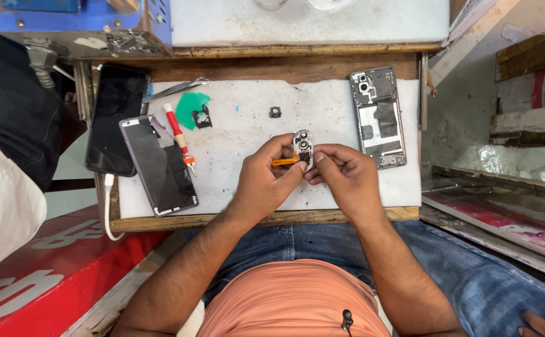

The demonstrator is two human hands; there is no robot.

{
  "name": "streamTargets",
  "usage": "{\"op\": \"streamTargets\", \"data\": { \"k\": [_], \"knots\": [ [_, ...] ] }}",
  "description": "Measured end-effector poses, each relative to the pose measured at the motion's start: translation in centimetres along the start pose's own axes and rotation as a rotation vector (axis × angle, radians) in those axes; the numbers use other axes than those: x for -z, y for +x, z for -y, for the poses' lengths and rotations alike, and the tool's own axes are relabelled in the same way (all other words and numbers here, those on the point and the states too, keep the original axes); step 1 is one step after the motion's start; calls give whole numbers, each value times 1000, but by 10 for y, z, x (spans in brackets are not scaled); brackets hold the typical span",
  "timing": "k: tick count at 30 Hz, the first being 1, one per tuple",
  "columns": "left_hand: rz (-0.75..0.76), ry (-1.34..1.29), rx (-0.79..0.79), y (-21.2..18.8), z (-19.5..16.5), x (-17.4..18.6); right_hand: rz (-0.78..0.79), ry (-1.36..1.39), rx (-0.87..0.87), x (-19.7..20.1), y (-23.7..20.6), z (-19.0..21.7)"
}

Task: The person handles a smartphone back cover and a camera module assembly. They use a small orange tool to scrape residue from the camera module and then use tweezers to remove small pieces. The person places the camera module on the table and picks up the back cover again.

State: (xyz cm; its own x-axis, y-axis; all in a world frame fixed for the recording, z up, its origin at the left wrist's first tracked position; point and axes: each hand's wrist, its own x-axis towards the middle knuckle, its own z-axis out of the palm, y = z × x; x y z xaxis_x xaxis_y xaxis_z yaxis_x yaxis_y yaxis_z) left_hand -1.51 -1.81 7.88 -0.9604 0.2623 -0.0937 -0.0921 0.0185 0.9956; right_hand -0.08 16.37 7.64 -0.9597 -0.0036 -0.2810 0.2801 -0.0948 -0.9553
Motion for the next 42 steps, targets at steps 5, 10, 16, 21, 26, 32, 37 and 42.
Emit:
{"op": "streamTargets", "data": {
  "k": [5,10,16,21,26,32,37,42],
  "knots": [
    [5,71,-55,0,-2,-2,-8,-168,58,-2,0,1],
    [16,172,-98,-2,-3,0,-14,-255,87,-4,1,2],
    [15,184,-99,-1,-2,-1,20,-271,104,-2,-1,1],
    [53,194,-106,-2,-2,1,-17,-228,93,-3,1,-2],
    [43,226,-118,-2,-2,-1,37,-253,126,-1,1,-2],
    [30,201,-135,-3,-3,-2,38,-250,123,0,-1,-3],
    [31,219,-121,-4,-2,-2,39,-218,118,1,1,-5],
    [20,208,-119,-3,-2,-2,54,-240,135,1,0,-5]
  ]
}}
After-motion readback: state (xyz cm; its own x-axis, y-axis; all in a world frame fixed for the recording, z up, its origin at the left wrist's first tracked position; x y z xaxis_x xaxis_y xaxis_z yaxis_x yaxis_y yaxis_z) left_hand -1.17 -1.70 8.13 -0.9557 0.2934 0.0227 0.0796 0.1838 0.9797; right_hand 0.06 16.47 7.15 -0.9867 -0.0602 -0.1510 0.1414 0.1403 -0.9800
